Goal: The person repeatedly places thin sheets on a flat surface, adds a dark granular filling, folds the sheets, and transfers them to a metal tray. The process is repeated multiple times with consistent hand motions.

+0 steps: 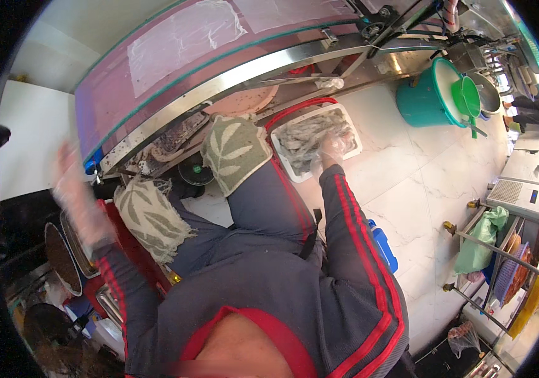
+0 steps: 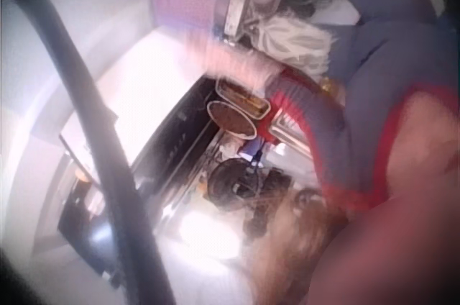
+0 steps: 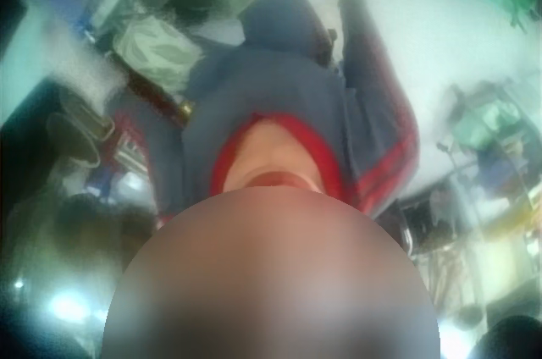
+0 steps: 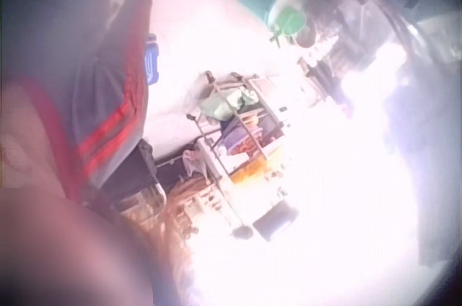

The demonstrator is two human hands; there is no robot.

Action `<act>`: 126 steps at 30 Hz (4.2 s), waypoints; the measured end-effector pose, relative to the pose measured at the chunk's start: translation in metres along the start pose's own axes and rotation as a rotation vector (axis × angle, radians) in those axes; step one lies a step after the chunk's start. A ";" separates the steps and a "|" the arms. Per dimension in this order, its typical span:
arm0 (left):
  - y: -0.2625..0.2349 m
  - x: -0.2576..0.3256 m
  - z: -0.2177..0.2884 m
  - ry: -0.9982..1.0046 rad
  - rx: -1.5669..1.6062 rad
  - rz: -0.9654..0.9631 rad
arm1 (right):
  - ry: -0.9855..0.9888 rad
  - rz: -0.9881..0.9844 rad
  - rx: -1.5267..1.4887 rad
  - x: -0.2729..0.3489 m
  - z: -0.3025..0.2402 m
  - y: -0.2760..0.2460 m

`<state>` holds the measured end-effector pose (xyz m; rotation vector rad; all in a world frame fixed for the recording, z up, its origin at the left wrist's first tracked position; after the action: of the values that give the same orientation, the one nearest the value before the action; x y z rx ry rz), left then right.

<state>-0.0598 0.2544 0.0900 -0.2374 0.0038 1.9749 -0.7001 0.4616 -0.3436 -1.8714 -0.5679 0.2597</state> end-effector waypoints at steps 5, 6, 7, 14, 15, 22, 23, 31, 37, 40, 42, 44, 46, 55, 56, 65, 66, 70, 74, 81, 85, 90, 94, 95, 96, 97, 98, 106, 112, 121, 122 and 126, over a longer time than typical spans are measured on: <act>-0.315 -0.098 -0.042 0.023 -1.241 0.301 | 0.181 -0.119 -0.315 -0.001 -0.003 -0.021; -0.359 -0.108 -0.072 0.001 -1.283 0.145 | 0.176 -0.141 -0.288 -0.001 -0.001 -0.027; -0.398 -0.115 -0.107 -0.167 -1.354 0.055 | 0.155 -0.179 -0.396 0.001 0.000 -0.031; -0.480 -0.140 -0.192 0.018 -1.088 -0.110 | 0.188 -0.127 -0.538 0.014 -0.007 -0.063; -0.485 -0.135 -0.188 0.040 -0.971 -0.059 | 0.179 -0.106 -0.516 0.011 -0.012 -0.067; -0.438 -0.089 -0.133 0.040 -1.316 -0.047 | -0.120 0.170 -0.096 -0.013 -0.067 -0.108; -0.406 -0.085 -0.103 0.303 -1.106 0.018 | -0.124 0.166 -0.072 -0.007 -0.077 -0.117; 0.006 -0.072 0.023 0.332 -0.093 -0.243 | -0.525 0.237 -0.308 0.063 -0.228 -0.235; 0.273 -0.062 -0.048 0.481 -0.953 -0.606 | -0.917 0.523 -0.288 0.114 -0.346 -0.269; 0.305 -0.053 -0.055 0.728 -0.507 -0.690 | -1.026 0.361 -0.351 0.110 -0.411 -0.262; 0.293 -0.076 -0.060 0.615 -0.365 -0.775 | -1.158 0.242 -0.343 0.098 -0.452 -0.251; 0.248 -0.126 -0.052 0.717 -0.433 -0.470 | -1.327 0.188 -0.342 0.081 -0.496 -0.232; 0.194 -0.175 -0.051 0.719 -0.486 -0.188 | -1.397 0.287 -0.425 0.061 -0.542 -0.212; 0.202 -0.209 -0.094 0.608 -0.341 -0.670 | -1.236 -0.059 -0.048 0.043 -0.656 -0.133; 0.198 -0.216 -0.097 0.494 -0.371 -0.507 | -1.210 -0.122 -0.145 0.048 -0.652 -0.136; 0.165 -0.168 -0.056 0.557 -0.390 -0.720 | -1.212 -0.186 0.172 0.086 -0.653 -0.145; 0.156 -0.164 -0.053 0.403 -0.279 -0.646 | -1.213 -0.255 0.115 0.091 -0.650 -0.146; 0.127 -0.152 -0.054 -0.063 -0.070 -0.624 | -1.248 -0.282 0.028 0.089 -0.627 -0.170; 0.125 -0.143 -0.048 0.339 -0.419 -0.590 | -1.427 -0.038 -0.157 0.113 -0.617 -0.171; 0.122 -0.102 -0.052 0.422 -0.486 -0.853 | -1.640 -0.160 -0.111 0.136 -0.581 -0.169; 0.111 -0.109 -0.052 0.329 -0.578 -0.536 | -1.374 -0.209 -0.131 0.143 -0.582 -0.182; 0.107 -0.080 -0.054 0.581 -0.659 -0.656 | -1.683 -0.112 0.183 0.155 -0.572 -0.169; 0.048 -0.041 -0.041 0.623 -0.580 -0.639 | -1.508 -0.480 -0.214 0.144 -0.515 -0.186; 0.028 -0.037 -0.032 0.653 -0.531 -0.597 | -1.232 -0.848 -0.563 0.145 -0.502 -0.190; 0.006 -0.035 -0.027 0.557 -0.545 -0.522 | -1.334 -0.663 -0.406 0.144 -0.499 -0.202; -0.017 -0.034 -0.020 0.513 -0.528 -0.424 | -1.315 -0.571 -0.289 0.145 -0.496 -0.211; -0.038 -0.031 -0.012 0.510 -0.503 -0.341 | -1.354 -0.381 -0.093 0.146 -0.495 -0.222; -0.197 0.028 -0.023 -0.091 -0.310 0.079 | -1.394 -0.191 -0.176 0.154 -0.487 -0.240; -0.184 0.006 -0.028 -0.029 -0.530 -0.018 | -1.327 -0.270 -0.161 0.149 -0.478 -0.231; 0.106 -0.020 -0.052 0.400 -0.750 -0.537 | -1.534 -0.093 -0.013 0.200 -0.522 -0.220; 0.126 -0.008 -0.045 0.606 -0.654 -0.519 | -1.425 -0.275 -0.104 0.201 -0.525 -0.206; 0.122 -0.034 -0.050 0.311 -0.687 -0.705 | -1.671 0.100 -0.041 0.214 -0.546 -0.170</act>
<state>-0.1489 0.1684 0.0337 -0.8624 -0.4961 1.1623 -0.3201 0.1678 0.0344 -1.3312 -1.5230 1.9295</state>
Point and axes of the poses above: each hand's wrist, its own x-axis away from the middle knuckle, its own y-axis out of the palm, z = x × y, the point moved 4 cm from there along -x, towards the middle knuckle, and after that the axes turned 14 degrees about x, right-handed, at the moved point
